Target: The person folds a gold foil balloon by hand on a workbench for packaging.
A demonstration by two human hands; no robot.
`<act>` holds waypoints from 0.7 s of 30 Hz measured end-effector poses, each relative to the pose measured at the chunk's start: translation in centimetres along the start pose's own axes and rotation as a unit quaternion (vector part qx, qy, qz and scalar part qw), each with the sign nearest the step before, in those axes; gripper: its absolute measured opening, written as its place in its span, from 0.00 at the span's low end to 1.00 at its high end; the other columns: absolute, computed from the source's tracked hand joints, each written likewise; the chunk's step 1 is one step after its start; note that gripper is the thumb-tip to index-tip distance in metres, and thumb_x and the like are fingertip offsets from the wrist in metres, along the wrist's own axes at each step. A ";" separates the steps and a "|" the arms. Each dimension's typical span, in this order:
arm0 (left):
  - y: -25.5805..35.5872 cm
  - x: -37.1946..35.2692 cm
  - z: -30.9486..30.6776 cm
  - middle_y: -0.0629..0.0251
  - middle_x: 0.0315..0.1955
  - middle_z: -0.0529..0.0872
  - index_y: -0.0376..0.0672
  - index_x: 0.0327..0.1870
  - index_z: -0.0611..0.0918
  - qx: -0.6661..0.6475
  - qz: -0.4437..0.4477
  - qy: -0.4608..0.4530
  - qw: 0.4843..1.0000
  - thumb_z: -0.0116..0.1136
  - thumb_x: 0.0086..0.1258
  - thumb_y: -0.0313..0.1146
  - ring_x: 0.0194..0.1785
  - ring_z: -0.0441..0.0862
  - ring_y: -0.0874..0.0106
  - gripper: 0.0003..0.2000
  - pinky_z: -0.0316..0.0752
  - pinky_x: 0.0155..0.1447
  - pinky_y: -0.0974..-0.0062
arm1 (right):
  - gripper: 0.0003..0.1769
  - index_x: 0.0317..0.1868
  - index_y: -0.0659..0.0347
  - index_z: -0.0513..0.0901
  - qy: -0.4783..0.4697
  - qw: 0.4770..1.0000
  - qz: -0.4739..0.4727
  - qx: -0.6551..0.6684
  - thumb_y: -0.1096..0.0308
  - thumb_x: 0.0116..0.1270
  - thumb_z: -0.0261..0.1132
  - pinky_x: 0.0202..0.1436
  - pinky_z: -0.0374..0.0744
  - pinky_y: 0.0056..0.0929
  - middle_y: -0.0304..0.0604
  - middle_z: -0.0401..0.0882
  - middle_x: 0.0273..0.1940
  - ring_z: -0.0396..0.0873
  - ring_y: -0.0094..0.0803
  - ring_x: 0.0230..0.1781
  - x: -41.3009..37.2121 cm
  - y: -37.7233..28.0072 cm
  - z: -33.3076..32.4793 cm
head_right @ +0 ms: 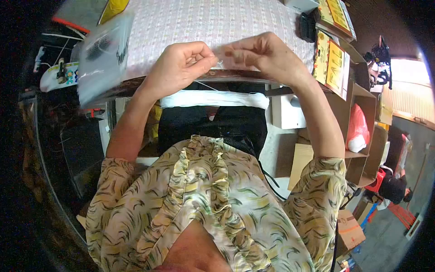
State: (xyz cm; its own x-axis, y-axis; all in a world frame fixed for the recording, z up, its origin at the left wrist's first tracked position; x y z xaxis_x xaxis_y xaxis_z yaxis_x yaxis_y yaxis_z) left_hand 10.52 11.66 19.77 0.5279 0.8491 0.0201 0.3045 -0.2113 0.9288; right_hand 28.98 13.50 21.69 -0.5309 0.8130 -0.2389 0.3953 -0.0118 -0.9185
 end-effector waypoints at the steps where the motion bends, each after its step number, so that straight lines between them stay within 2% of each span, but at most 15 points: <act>1: 0.1 0.3 0.2 0.72 0.31 0.85 0.34 0.43 0.85 0.002 0.000 -0.005 1.000 0.62 0.79 0.31 0.38 0.81 0.83 0.08 0.78 0.41 0.81 | 0.13 0.53 0.66 0.89 0.017 0.996 -0.085 -0.005 0.67 0.76 0.67 0.47 0.84 0.25 0.43 0.92 0.41 0.86 0.23 0.40 0.1 -0.8 0.0; 3: 0.8 1.0 -0.1 0.66 0.24 0.87 0.35 0.39 0.87 0.015 0.064 0.033 0.997 0.65 0.74 0.33 0.28 0.79 0.83 0.09 0.75 0.31 0.78 | 0.14 0.56 0.66 0.89 0.011 0.993 -0.112 -0.021 0.67 0.75 0.68 0.50 0.85 0.26 0.43 0.92 0.42 0.87 0.24 0.40 0.3 -1.6 0.0; 5: 0.6 1.6 0.1 0.65 0.24 0.88 0.35 0.39 0.88 0.015 0.077 0.025 0.997 0.65 0.74 0.33 0.27 0.80 0.83 0.09 0.75 0.30 0.78 | 0.14 0.53 0.66 0.90 -0.068 0.997 -0.016 -0.043 0.67 0.73 0.70 0.50 0.85 0.25 0.42 0.92 0.41 0.87 0.23 0.40 0.6 -1.4 0.8; 7: 0.6 2.0 0.1 0.65 0.24 0.88 0.35 0.39 0.88 0.014 0.089 0.023 0.996 0.65 0.74 0.33 0.26 0.80 0.83 0.09 0.74 0.29 0.77 | 0.14 0.51 0.67 0.91 -0.083 0.996 -0.006 -0.007 0.67 0.71 0.72 0.48 0.85 0.23 0.42 0.92 0.40 0.87 0.23 0.39 0.8 -1.1 0.7; 9: 0.6 2.3 0.0 0.65 0.25 0.88 0.36 0.39 0.88 0.017 0.083 0.023 0.996 0.64 0.74 0.33 0.25 0.79 0.82 0.09 0.73 0.28 0.76 | 0.13 0.49 0.68 0.91 -0.101 0.987 0.015 0.123 0.67 0.71 0.72 0.46 0.85 0.23 0.44 0.92 0.38 0.88 0.24 0.37 1.0 0.2 0.8; 13: 0.7 2.4 -0.5 0.65 0.25 0.88 0.36 0.40 0.88 0.055 0.080 0.016 0.995 0.64 0.75 0.33 0.25 0.79 0.81 0.09 0.73 0.28 0.77 | 0.12 0.48 0.69 0.91 -0.093 0.984 0.045 0.146 0.68 0.72 0.70 0.44 0.86 0.23 0.47 0.92 0.38 0.89 0.27 0.37 0.8 1.5 0.7; 15: 0.0 2.4 -0.3 0.71 0.32 0.87 0.35 0.43 0.85 0.034 0.020 -0.030 0.999 0.60 0.80 0.32 0.38 0.82 0.83 0.09 0.81 0.46 0.80 | 0.11 0.47 0.69 0.90 -0.101 0.969 0.051 0.221 0.68 0.74 0.68 0.47 0.87 0.24 0.49 0.92 0.38 0.90 0.30 0.38 0.5 1.7 0.9; 16: -0.3 2.4 -0.3 0.71 0.32 0.87 0.35 0.43 0.85 0.033 0.021 -0.028 0.999 0.60 0.80 0.32 0.38 0.82 0.83 0.09 0.81 0.46 0.80 | 0.11 0.47 0.69 0.90 -0.102 0.969 0.052 0.220 0.68 0.74 0.68 0.47 0.87 0.24 0.49 0.92 0.38 0.90 0.30 0.38 0.4 1.9 0.9; 19: -1.2 2.5 0.2 0.70 0.34 0.88 0.37 0.45 0.85 -0.008 0.052 -0.004 0.999 0.58 0.80 0.31 0.37 0.82 0.83 0.07 0.80 0.44 0.80 | 0.14 0.51 0.69 0.88 -0.102 0.957 0.028 0.271 0.67 0.76 0.67 0.51 0.87 0.26 0.49 0.91 0.40 0.90 0.31 0.40 0.6 2.4 1.2; 21: -1.0 2.4 0.2 0.69 0.23 0.84 0.38 0.43 0.85 -0.026 0.120 0.095 0.988 0.59 0.79 0.30 0.27 0.80 0.82 0.06 0.71 0.28 0.79 | 0.15 0.54 0.70 0.86 -0.075 0.930 -0.024 0.359 0.65 0.76 0.66 0.52 0.87 0.29 0.51 0.90 0.46 0.89 0.33 0.45 1.0 2.2 1.0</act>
State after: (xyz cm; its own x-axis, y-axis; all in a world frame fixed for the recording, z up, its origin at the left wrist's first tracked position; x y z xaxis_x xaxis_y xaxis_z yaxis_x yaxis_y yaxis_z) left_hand 11.66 13.78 18.82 0.4200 0.8540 0.3069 0.1448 -0.3969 0.9064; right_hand 28.56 13.71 19.10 -0.6545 0.7334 -0.1837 -0.2062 -0.4069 -0.8899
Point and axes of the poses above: each hand's wrist, its own x-axis towards the middle knuckle, its own z-axis out of the palm, y = z × x, the point moved 6 cm from there along x, towards the middle knuckle
